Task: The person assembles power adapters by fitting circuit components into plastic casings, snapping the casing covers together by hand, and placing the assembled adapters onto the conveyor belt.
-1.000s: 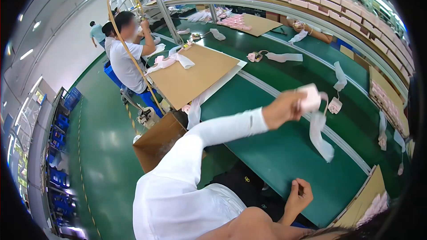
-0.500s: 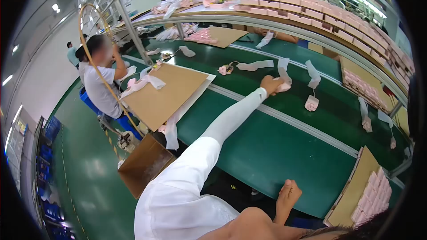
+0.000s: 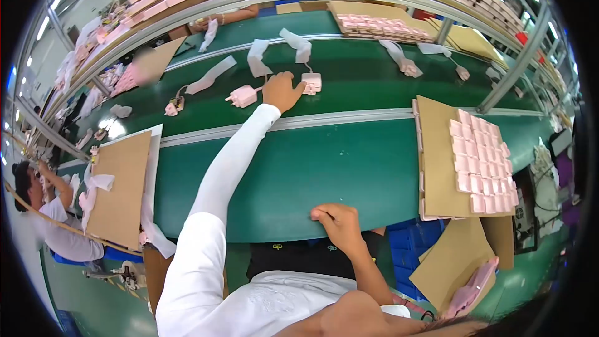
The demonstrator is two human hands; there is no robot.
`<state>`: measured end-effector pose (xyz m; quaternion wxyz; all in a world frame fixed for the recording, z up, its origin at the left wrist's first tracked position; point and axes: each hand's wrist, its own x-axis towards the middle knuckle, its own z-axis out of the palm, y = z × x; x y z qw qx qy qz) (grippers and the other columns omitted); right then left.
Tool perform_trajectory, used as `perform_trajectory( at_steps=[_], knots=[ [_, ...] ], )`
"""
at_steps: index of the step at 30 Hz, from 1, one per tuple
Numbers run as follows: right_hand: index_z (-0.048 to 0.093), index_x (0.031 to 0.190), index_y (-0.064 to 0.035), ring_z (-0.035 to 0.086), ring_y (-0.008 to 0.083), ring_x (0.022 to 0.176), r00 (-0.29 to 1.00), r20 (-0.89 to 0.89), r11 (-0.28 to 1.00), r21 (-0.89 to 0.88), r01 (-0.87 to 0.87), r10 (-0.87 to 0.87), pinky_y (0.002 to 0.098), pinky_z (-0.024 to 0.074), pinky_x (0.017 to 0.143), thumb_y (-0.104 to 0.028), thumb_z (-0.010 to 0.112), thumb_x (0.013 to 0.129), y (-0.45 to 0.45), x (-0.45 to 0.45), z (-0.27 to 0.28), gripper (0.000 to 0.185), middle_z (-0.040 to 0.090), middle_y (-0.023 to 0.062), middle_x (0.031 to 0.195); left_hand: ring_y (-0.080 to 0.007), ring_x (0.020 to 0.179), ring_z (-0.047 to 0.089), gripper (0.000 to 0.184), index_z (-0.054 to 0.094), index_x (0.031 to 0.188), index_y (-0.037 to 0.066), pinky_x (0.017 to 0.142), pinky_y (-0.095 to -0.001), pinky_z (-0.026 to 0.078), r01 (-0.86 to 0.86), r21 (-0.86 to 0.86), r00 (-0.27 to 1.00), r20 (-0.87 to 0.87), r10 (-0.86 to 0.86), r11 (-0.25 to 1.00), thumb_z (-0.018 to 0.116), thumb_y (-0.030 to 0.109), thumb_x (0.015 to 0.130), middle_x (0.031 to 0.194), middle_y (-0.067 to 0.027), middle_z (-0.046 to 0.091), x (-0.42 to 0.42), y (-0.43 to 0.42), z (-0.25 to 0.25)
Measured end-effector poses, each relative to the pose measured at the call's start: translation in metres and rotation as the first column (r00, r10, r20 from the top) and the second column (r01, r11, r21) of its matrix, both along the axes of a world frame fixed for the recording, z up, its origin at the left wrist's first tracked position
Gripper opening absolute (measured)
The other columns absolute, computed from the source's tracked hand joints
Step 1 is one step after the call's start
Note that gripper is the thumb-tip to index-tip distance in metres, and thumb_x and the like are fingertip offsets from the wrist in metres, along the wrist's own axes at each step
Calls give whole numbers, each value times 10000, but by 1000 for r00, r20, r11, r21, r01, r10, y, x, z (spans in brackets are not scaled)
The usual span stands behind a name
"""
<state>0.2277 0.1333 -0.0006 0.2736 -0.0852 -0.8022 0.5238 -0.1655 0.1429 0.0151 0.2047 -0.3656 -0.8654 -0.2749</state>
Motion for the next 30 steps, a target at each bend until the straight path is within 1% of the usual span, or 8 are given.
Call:
perform_trajectory(
  at_steps=[3,6,10,14,19,23,28,30],
  knots=[
    [632,719,-7,607,278,601,988,146,999,-18,-45,47,400,477,587,-292,625,1030,7,9,-3,421,635,114,661,-423,1052,682,823,711,1093,-7,928,-484,543,-102,-187,967,213,142,977,703,748,765,1107,-205,735,15,50,4],
    [546,671,-17,569,306,578,997,70,999,26,-34,32,425,444,568,-343,547,1062,6,10,-10,510,563,127,622,-413,1078,681,836,714,1100,-2,933,-483,551,-160,-168,973,138,184,973,729,748,731,1136,-191,739,14,80,-13],
    [571,707,-22,556,355,623,1000,12,999,47,-23,22,450,439,586,-340,537,1060,3,11,-4,477,549,144,651,-400,1098,687,736,725,1087,18,943,-491,553,-166,-147,972,146,187,975,742,669,745,1122,-188,746,14,74,-12],
    [573,729,-25,562,366,642,1000,11,991,130,-27,26,465,438,589,-322,549,1048,2,10,-6,438,552,150,669,-375,1124,690,605,727,1112,25,957,-475,547,51,-202,942,336,20,978,772,505,747,1176,-221,734,-4,39,4],
    [565,729,-33,558,371,639,998,42,979,196,-61,53,474,432,585,-312,562,1037,3,8,1,415,543,152,668,-378,1143,687,758,658,1311,14,1020,-428,515,35,-38,974,226,-26,999,784,524,765,1221,-205,731,-6,1,-12],
    [548,718,-30,550,374,631,999,23,977,209,-40,36,483,420,577,-296,587,1020,4,7,-5,405,536,153,664,-397,1100,697,648,707,1221,21,984,-457,524,233,-20,912,350,-212,972,760,515,805,1174,-223,734,-29,-2,-12],
    [525,703,-24,533,378,617,999,-12,974,223,-43,47,478,401,565,-253,619,995,-1,3,-12,383,525,158,661,-393,1055,711,521,733,1043,55,947,-474,546,36,-24,967,253,-29,999,769,504,782,1096,-200,748,-1,17,-2],
    [516,700,-17,522,379,612,998,-28,978,204,-41,47,472,392,563,-239,620,992,-6,2,-11,381,516,164,658,-383,1112,702,706,668,1284,14,991,-437,532,133,-56,927,359,-104,990,801,503,791,1201,-212,730,-2,30,2]
  ],
)
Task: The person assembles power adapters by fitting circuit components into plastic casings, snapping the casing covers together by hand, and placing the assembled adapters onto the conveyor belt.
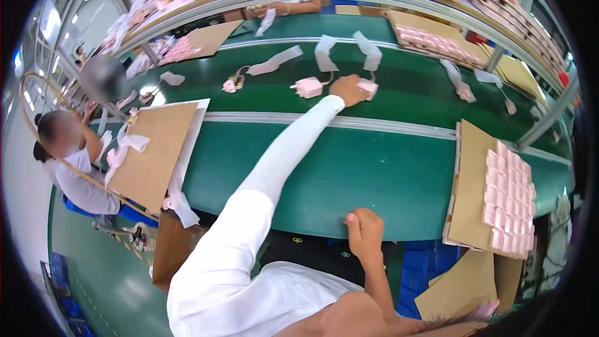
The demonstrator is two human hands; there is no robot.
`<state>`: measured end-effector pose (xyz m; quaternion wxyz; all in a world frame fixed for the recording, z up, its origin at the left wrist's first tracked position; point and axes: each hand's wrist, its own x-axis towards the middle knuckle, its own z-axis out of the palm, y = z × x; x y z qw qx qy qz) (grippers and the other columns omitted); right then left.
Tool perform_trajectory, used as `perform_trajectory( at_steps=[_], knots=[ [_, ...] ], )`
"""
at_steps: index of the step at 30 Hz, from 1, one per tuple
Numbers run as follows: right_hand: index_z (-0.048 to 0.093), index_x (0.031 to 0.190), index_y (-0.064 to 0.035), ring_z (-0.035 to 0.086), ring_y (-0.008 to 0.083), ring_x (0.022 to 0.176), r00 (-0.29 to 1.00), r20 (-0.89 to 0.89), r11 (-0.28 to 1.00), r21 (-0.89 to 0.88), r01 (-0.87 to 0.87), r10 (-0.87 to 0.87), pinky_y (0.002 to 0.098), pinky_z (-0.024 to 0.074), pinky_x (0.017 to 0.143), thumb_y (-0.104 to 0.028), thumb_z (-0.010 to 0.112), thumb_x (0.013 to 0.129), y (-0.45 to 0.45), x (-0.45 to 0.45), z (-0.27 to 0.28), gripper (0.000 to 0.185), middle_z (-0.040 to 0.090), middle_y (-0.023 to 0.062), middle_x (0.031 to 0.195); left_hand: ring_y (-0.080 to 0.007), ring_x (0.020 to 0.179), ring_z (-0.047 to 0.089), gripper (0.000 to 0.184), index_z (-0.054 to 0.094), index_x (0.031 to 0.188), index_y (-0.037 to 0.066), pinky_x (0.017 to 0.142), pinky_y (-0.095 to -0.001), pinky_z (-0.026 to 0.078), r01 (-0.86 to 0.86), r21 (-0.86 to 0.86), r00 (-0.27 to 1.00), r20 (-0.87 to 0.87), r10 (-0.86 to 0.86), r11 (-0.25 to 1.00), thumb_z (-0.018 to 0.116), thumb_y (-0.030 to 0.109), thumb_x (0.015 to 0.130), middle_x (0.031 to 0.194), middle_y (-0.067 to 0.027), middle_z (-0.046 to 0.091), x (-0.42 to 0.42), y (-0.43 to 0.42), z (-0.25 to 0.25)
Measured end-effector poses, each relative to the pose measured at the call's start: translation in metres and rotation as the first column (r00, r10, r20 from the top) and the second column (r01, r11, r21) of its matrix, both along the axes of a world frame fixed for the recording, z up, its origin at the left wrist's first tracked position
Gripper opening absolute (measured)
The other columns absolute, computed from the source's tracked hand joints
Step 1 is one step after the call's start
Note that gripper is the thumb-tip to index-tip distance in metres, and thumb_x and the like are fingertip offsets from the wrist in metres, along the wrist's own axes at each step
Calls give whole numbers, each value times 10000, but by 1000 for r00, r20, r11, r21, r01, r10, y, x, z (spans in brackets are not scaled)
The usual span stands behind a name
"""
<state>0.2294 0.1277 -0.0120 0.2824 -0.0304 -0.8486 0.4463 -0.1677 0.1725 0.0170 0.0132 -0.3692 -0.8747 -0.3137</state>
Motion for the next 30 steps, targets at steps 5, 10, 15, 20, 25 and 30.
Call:
perform_trajectory(
  at_steps=[5,10,15,20,25,30],
  knots=[
    [518,707,1,499,371,606,1000,12,1000,2,19,-19,457,372,564,-227,612,998,-2,0,0,381,506,170,662,-406,1167,658,647,626,1331,3,1030,-443,505,237,224,960,-202,-193,945,760,419,854,1258,-235,692,-7,-31,16],
    [533,712,-3,506,352,597,1000,0,999,25,24,-24,457,371,562,-235,611,1000,-8,-5,4,377,521,160,665,-407,1064,661,471,696,1137,41,939,-499,532,-203,282,757,-562,333,937,792,328,776,1111,-207,712,-90,-155,34],
    [577,709,-6,534,332,589,998,38,996,75,55,-58,431,383,561,-244,595,999,-11,-6,0,376,554,158,656,-379,1064,681,764,605,1198,22,913,-477,554,-808,77,464,-527,712,583,824,579,723,1093,-180,718,-143,-278,-1],
    [555,716,-8,517,346,603,992,76,992,84,96,-102,453,384,574,-279,613,996,-13,-7,-3,394,545,153,678,-365,1116,677,791,564,1264,45,983,-506,495,-816,-19,577,-61,814,577,839,535,707,1136,-170,725,-151,-297,-18],
    [557,720,-5,511,333,606,985,111,990,67,123,-130,448,384,578,-281,612,1003,-19,-6,-2,399,546,148,676,-372,1052,722,804,559,1281,26,895,-490,568,-780,-27,619,-184,764,625,818,548,726,1117,-207,740,-152,-295,-21],
    [563,719,-4,506,311,601,988,85,989,86,122,-129,439,382,575,-269,628,995,-19,-7,-6,388,535,137,655,-307,938,757,902,495,1356,-3,804,-409,593,-668,163,727,-63,684,726,870,502,709,1032,-202,758,-128,-313,0]
  ],
)
